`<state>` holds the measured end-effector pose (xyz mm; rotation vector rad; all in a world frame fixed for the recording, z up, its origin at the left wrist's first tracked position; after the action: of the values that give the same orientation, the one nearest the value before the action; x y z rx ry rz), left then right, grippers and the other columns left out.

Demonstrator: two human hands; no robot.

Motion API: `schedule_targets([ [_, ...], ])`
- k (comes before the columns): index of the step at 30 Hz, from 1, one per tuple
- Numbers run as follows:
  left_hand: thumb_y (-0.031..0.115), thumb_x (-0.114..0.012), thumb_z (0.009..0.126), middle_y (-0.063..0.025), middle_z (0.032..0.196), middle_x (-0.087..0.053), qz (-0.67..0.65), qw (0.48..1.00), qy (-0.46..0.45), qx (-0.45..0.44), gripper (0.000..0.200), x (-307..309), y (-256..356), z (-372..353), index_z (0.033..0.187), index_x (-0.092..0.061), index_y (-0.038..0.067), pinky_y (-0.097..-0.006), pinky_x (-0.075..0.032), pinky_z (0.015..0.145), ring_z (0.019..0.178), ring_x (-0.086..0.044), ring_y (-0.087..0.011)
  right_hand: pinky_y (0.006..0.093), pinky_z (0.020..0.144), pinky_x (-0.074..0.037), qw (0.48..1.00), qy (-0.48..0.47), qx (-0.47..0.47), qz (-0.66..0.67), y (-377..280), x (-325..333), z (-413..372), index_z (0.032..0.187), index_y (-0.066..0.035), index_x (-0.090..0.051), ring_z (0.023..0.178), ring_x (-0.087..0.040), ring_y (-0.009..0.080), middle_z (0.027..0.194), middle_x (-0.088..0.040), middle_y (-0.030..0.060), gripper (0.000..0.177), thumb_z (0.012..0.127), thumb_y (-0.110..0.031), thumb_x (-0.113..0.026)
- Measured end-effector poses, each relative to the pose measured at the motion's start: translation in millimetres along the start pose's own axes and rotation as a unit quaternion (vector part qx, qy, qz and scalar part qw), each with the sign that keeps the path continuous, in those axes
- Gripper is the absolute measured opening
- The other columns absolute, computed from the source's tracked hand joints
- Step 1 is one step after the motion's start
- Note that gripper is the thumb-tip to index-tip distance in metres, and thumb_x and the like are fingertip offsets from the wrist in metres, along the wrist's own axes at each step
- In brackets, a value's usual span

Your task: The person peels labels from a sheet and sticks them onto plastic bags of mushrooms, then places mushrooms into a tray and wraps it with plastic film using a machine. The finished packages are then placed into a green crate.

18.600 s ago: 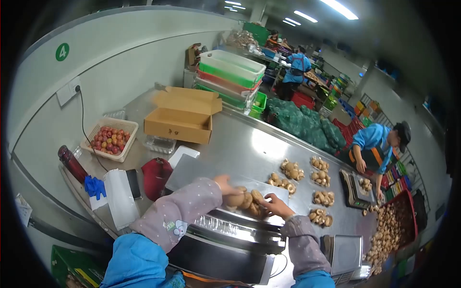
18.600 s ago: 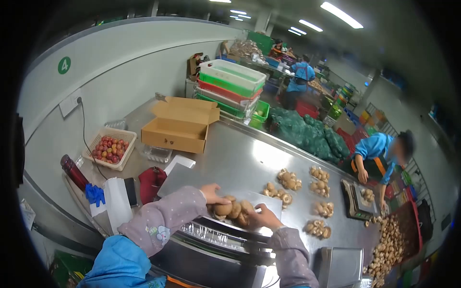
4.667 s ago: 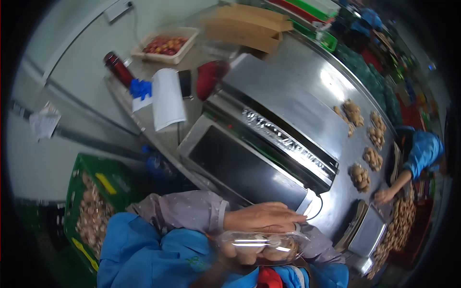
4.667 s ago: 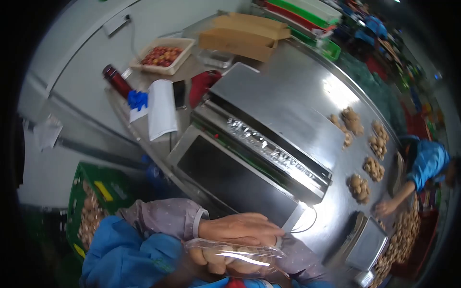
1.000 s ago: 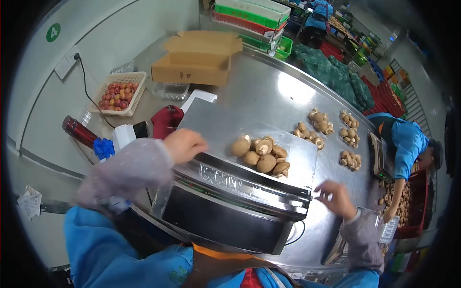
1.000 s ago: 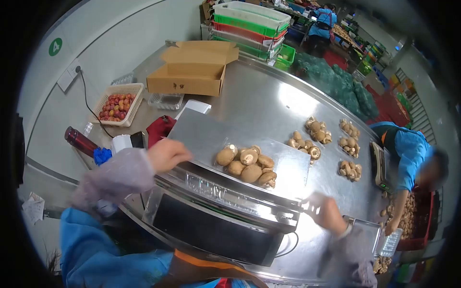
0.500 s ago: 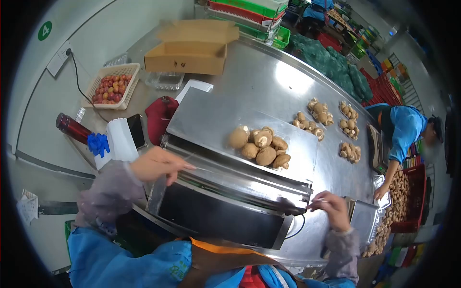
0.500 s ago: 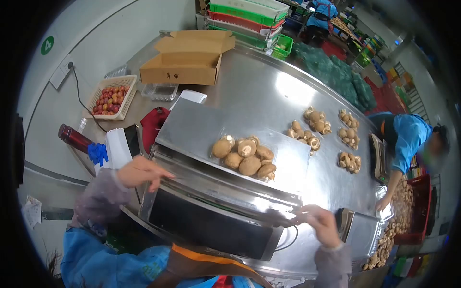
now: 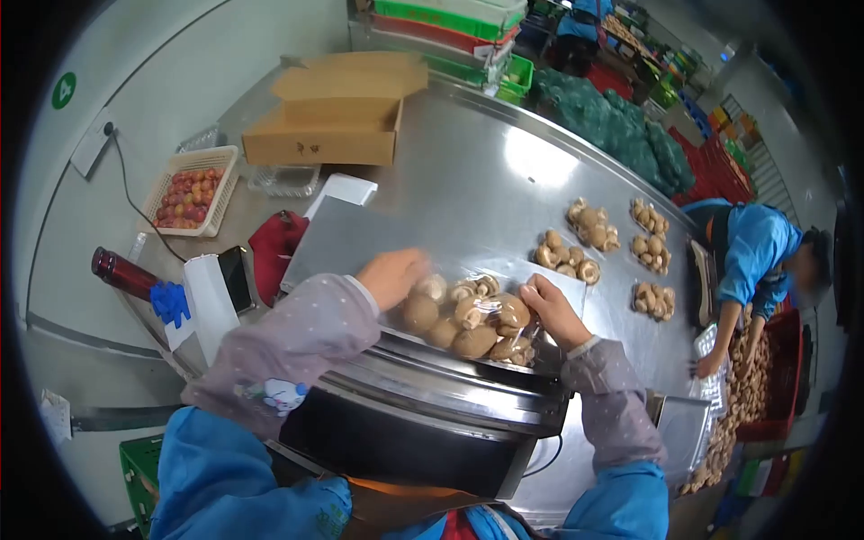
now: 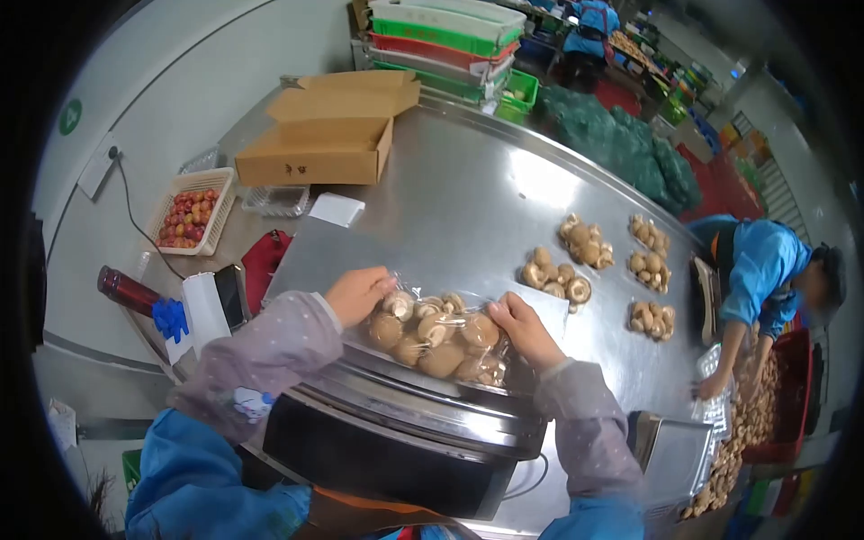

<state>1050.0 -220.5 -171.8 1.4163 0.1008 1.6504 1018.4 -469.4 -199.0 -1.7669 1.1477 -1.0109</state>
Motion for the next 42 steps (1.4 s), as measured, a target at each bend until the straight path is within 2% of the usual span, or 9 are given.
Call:
schedule_targets([
  [6,0.048,-0.04,0.094,-0.0043,0.062,-0.049,-0.356,0.728,-0.269,0.521,0.049,-14.8,-10.4,-33.0,0.081,-0.053,0.002,-0.0269,-0.028,0.035,0.043,-0.039,-0.0093,0.0318,0.088,-0.041,0.975,-0.121,-0.18,0.051,7.1,-20.7,-22.2,0.12,0.006,-0.05,0.1,-0.055,0.0211,0.112,-0.059,0.0163,0.069,0.093,-0.056,-0.035],
  [10,0.053,-0.039,0.092,0.0032,0.051,-0.036,-0.449,0.66,-0.355,0.487,0.052,-26.8,18.9,-93.2,0.073,-0.052,0.007,-0.023,-0.018,0.031,0.035,-0.027,-0.0054,0.037,0.094,-0.039,0.948,-0.184,-0.259,0.028,66.8,-39.6,-65.9,0.125,0.002,-0.048,0.108,-0.052,0.0266,0.125,-0.051,0.0176,0.066,0.092,-0.054,-0.036],
  [14,0.055,-0.037,0.092,0.0022,0.052,-0.042,-0.384,0.684,-0.377,0.493,0.057,-19.7,63.2,-175.0,0.072,-0.056,0.005,-0.0242,-0.025,0.032,0.038,-0.035,-0.0073,0.0328,0.079,-0.047,0.925,-0.293,-0.241,-0.01,60.2,-94.1,-150.6,0.121,0.001,-0.052,0.101,-0.056,0.023,0.116,-0.056,0.0182,0.065,0.093,-0.055,-0.034],
  [17,0.035,-0.035,0.096,-0.0142,0.061,-0.059,-0.011,0.915,-0.341,0.216,0.039,-57.6,36.5,-234.2,0.086,-0.06,0.007,-0.0401,-0.045,0.046,0.048,-0.058,-0.0271,0.0418,0.061,-0.047,0.942,-0.195,-0.117,-0.249,54.0,-116.3,-170.4,0.085,0.007,-0.063,0.064,-0.06,0.0343,0.066,-0.059,0.0252,0.062,0.095,-0.048,-0.035],
  [20,0.022,-0.036,0.093,-0.0117,0.057,-0.06,0.115,0.892,-0.371,0.231,0.027,-61.3,41.9,-241.0,0.103,-0.06,0.012,-0.0435,-0.05,0.055,0.054,-0.061,-0.0319,0.048,0.055,-0.044,0.952,-0.115,-0.037,-0.281,84.9,-122.4,-167.4,0.067,0.006,-0.062,0.056,-0.055,0.043,0.058,-0.054,0.0279,0.06,0.092,-0.046,-0.044],
  [27,0.027,-0.072,0.073,-0.0108,0.058,-0.059,0.036,0.921,-0.192,0.338,0.028,4.8,59.8,-231.5,0.067,-0.063,0.002,-0.0338,-0.046,0.053,0.053,-0.059,-0.0218,0.0238,0.05,-0.036,0.997,-0.035,-0.021,-0.06,99.1,-93.7,-202.1,0.064,0.0,-0.059,0.054,-0.043,0.0059,0.055,-0.051,0.0005,0.035,0.083,-0.029,-0.066],
  [29,0.023,-0.074,0.066,-0.0136,0.083,-0.061,0.16,0.983,0.06,0.061,0.028,40.5,137.6,-182.5,0.083,-0.063,0.004,-0.0388,-0.046,0.07,0.078,-0.059,-0.0273,0.0217,0.055,-0.036,0.998,0.013,0.013,0.052,99.6,-90.5,-211.9,0.071,-0.003,-0.058,0.06,-0.044,0.0041,0.062,-0.051,-0.0025,0.026,0.088,-0.023,-0.061],
  [33,0.055,-0.069,0.066,-0.013,0.127,-0.049,-0.058,0.974,-0.169,-0.14,0.081,-43.3,229.5,-168.8,0.128,-0.047,0.008,-0.0446,-0.028,0.102,0.122,-0.042,-0.0299,0.0199,0.053,-0.034,0.987,0.051,0.004,0.155,107.9,-103.0,-226.1,0.073,-0.005,-0.055,0.059,-0.043,0.0032,0.064,-0.051,-0.0038,0.024,0.092,-0.021,-0.055],
  [42,0.056,-0.067,0.068,-0.0089,0.132,-0.047,0.047,0.97,-0.2,-0.127,0.081,-76.4,210.8,-178.6,0.13,-0.046,0.009,-0.0454,-0.026,0.103,0.123,-0.041,-0.0281,0.0182,0.045,-0.037,0.927,-0.117,-0.141,0.328,138.3,-104.0,-251.2,0.096,0.001,-0.06,0.049,-0.047,0.0059,0.077,-0.061,0.0051,0.013,0.089,-0.009,-0.053],
])
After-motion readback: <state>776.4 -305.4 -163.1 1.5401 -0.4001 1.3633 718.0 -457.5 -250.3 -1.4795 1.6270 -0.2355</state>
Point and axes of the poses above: each hand's wrist, its own z-axis towards the middle knuckle, its own x-axis out of the back of the hand, y = z × x, the point moved 8 cm from there along z, towards the middle knuckle
